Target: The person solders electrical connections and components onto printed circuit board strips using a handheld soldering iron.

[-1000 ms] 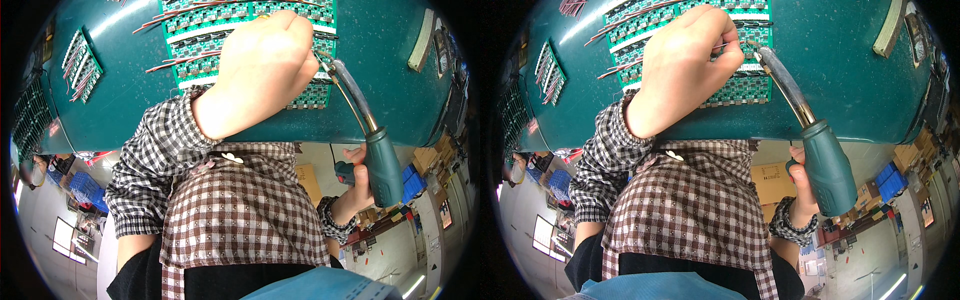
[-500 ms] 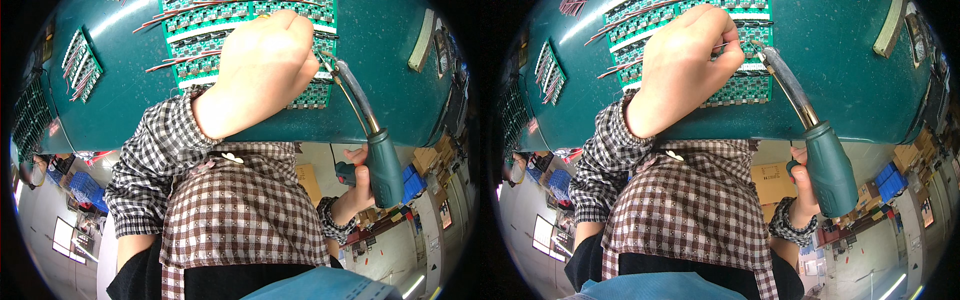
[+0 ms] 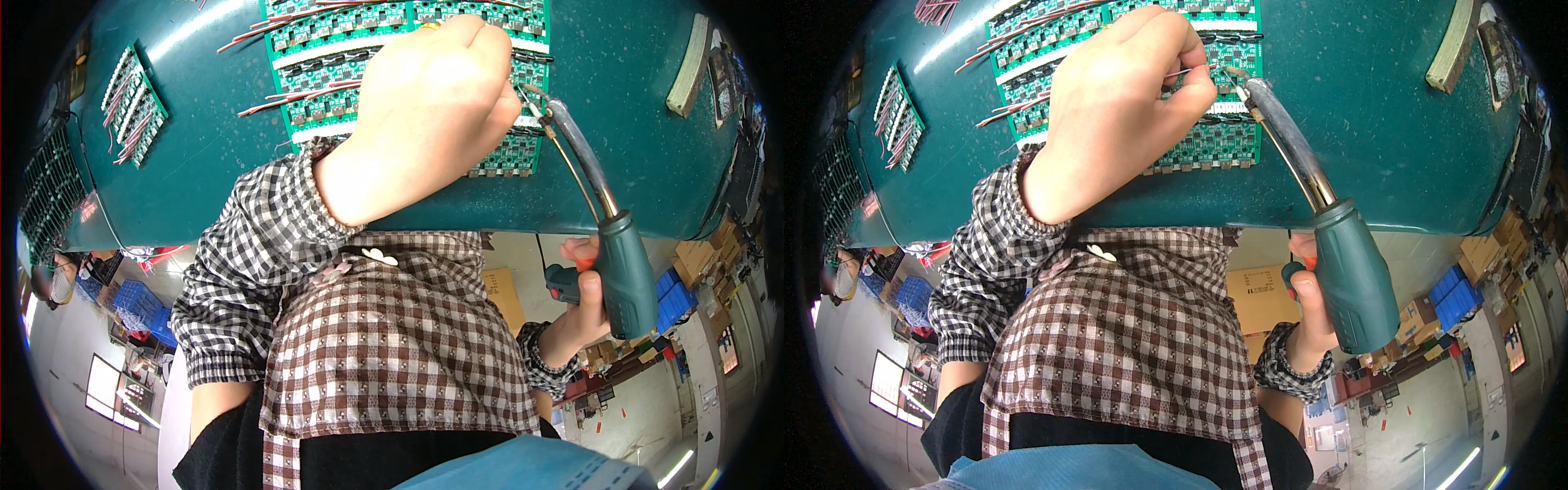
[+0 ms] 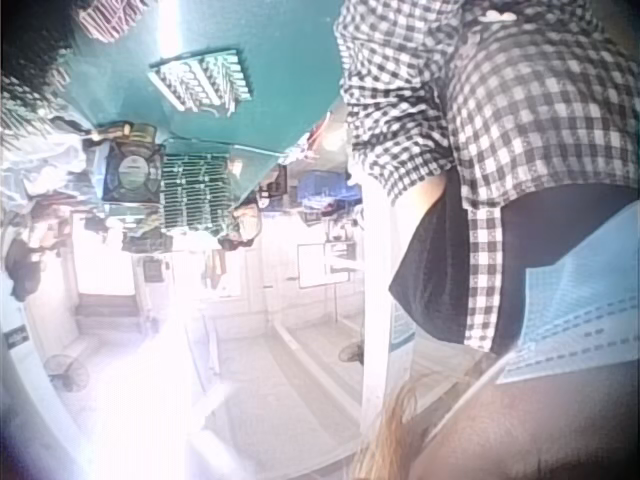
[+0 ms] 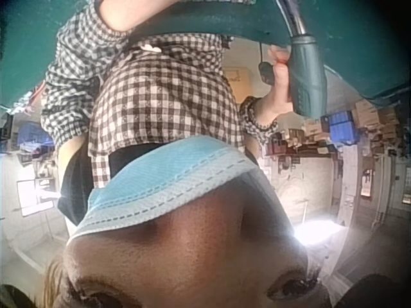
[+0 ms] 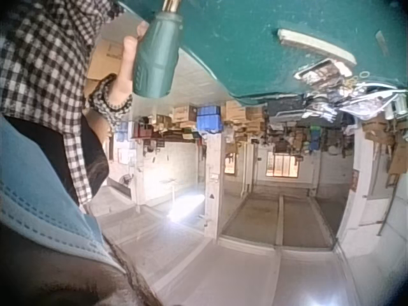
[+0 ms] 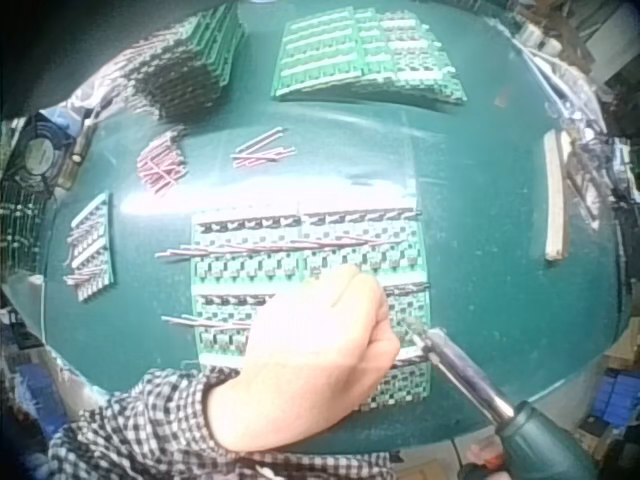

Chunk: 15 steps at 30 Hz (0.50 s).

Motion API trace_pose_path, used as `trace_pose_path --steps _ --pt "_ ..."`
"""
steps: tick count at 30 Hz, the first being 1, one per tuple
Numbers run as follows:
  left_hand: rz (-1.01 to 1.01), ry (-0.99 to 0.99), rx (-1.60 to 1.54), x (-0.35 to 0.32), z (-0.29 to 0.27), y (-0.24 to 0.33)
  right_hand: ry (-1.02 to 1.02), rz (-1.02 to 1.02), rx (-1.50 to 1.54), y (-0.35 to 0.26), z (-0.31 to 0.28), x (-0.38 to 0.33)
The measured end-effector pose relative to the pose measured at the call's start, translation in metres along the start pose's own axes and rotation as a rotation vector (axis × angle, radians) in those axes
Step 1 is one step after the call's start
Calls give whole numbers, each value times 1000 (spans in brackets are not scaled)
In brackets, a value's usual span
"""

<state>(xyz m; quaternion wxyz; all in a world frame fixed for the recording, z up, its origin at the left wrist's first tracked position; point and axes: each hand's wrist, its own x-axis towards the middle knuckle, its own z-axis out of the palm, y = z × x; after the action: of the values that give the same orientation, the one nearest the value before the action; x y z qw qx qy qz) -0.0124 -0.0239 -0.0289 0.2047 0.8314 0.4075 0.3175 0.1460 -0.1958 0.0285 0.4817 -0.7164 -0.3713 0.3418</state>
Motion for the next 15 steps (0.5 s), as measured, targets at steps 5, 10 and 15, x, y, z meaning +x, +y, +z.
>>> trace_pose_path --steps 5,10,15 --pt "6 10 18 0 2 -2 -39 -27 -26 5 -4 0" --pt "20 20 25 -1 2 -2 -18 -26 -22 2 -1 -1" --pt "10 21 15 -2 0 -1 -22 -43 -22 1 0 0"
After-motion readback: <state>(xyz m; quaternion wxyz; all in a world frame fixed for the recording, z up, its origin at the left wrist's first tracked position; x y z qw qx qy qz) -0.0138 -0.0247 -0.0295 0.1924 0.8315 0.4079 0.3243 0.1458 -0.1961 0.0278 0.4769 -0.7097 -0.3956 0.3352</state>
